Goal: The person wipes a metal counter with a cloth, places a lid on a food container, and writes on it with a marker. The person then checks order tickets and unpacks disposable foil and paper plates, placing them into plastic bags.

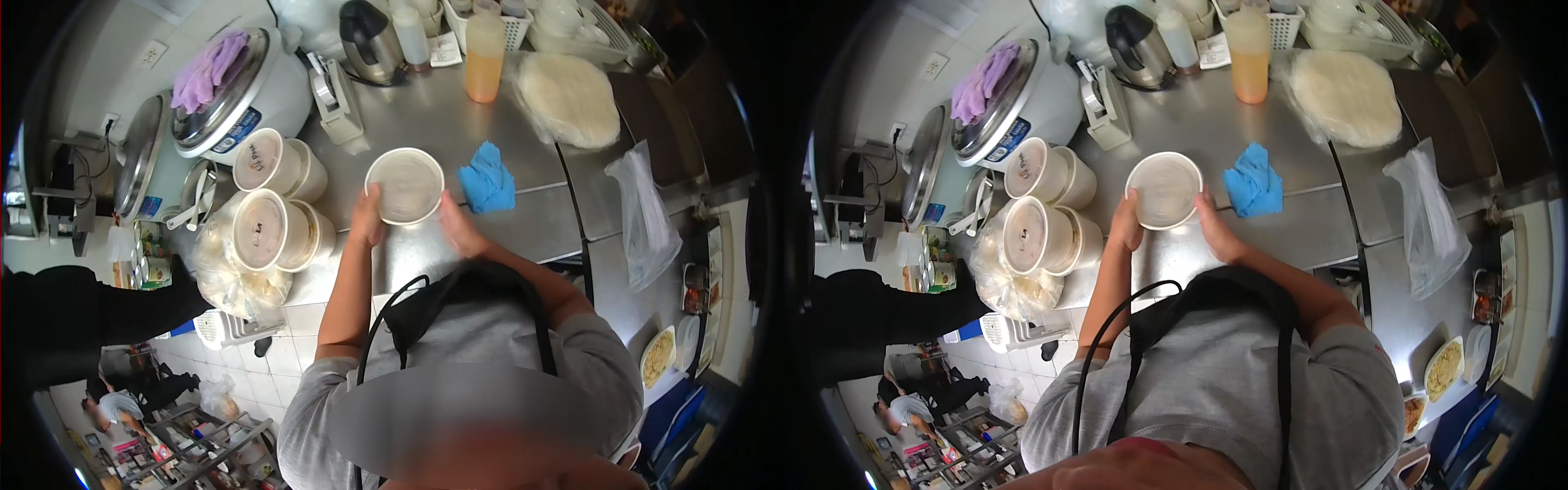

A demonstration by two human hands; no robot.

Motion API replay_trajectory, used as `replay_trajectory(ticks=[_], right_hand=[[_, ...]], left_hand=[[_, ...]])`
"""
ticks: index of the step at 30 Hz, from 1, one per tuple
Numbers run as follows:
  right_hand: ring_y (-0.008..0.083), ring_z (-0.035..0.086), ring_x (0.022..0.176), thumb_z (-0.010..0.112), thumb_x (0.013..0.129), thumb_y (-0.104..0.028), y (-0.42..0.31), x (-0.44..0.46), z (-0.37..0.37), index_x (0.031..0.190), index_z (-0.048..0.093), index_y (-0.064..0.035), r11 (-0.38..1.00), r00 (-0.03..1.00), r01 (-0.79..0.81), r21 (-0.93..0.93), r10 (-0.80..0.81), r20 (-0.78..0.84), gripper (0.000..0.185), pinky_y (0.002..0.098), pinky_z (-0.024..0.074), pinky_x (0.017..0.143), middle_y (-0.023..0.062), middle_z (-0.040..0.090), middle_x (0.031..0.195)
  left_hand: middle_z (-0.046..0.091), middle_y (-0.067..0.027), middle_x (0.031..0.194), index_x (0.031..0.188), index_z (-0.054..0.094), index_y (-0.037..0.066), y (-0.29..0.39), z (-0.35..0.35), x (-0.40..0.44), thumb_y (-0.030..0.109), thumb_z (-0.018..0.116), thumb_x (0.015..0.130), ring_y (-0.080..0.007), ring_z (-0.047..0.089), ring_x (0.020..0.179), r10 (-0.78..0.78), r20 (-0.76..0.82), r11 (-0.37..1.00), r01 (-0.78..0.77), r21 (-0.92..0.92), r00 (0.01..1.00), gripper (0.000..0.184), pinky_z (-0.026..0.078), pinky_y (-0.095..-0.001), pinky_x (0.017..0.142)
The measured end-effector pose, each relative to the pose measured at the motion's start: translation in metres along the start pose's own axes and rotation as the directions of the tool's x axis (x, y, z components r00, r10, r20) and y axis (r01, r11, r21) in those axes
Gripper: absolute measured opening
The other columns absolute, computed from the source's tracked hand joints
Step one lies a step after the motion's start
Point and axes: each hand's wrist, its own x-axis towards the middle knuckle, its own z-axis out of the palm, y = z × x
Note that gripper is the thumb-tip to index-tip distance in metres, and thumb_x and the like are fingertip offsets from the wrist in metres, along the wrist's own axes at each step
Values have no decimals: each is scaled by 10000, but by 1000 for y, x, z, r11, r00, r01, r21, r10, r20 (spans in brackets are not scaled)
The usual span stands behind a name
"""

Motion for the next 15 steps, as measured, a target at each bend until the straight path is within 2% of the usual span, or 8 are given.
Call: replay_trajectory(ticks=[3,5,7,8,10,12,14,15], right_hand=[[168,108,1257,185,844,-543,-53,11,-12,1329,102,-98,997,975,-72,-10,72,209,663,364,53,997,46,131,1377],[241,158,1248,207,823,-579,-74,20,-17,1331,80,-105,997,996,-76,7,76,36,706,418,117,981,100,115,1378],[284,189,1236,214,815,-590,-63,47,-56,1331,63,-109,988,979,-126,93,139,-150,722,436,161,968,135,115,1373],[317,232,1212,237,821,-574,-73,46,-64,1331,44,-115,984,978,-128,122,146,-150,713,448,212,954,175,105,1364],[317,326,1152,291,819,-555,-75,48,-90,1315,114,-96,995,973,-81,62,93,-210,699,445,301,888,176,205,1323],[315,404,1091,313,823,-539,-87,46,-114,1298,168,-86,995,970,-35,97,57,-235,672,440,368,826,178,300,1264],[313,463,1029,300,834,-526,-96,38,-128,1280,205,-85,974,982,-31,224,72,-176,635,435,413,770,182,391,1187],[311,484,997,294,837,-522,-97,38,-133,1268,221,-80,967,986,-46,251,84,-142,622,428,424,748,180,417,1149]], left_hand=[[489,-137,1073,1177,352,3,-2,4,8,391,396,851,-220,506,922,-30,-80,977,46,209,996,509,420,-320,756],[488,-142,1060,1182,347,10,5,21,5,394,412,843,-210,510,888,-31,-90,932,61,356,995,517,428,-307,709],[495,-145,1035,1176,357,20,-10,26,17,413,409,835,-196,498,885,93,-61,923,-63,380,994,523,413,-285,726],[485,-136,1064,1198,343,47,-25,16,32,461,416,815,-198,467,954,63,-28,909,-46,414,998,569,388,-325,783],[371,-193,1215,1248,245,-25,0,26,32,391,418,838,-255,379,1100,-132,-11,956,130,263,991,609,299,-341,920],[307,-193,1268,1267,214,-21,27,38,40,414,424,829,-256,339,1141,-72,-144,962,107,250,987,652,262,-332,945],[332,-77,1236,1241,277,93,44,36,63,501,437,787,-232,390,1032,88,-152,934,-28,356,984,631,332,-393,827],[329,-108,1240,1243,270,62,51,38,78,446,443,802,-233,376,1065,159,-139,932,-102,349,978,610,306,-368,868]])
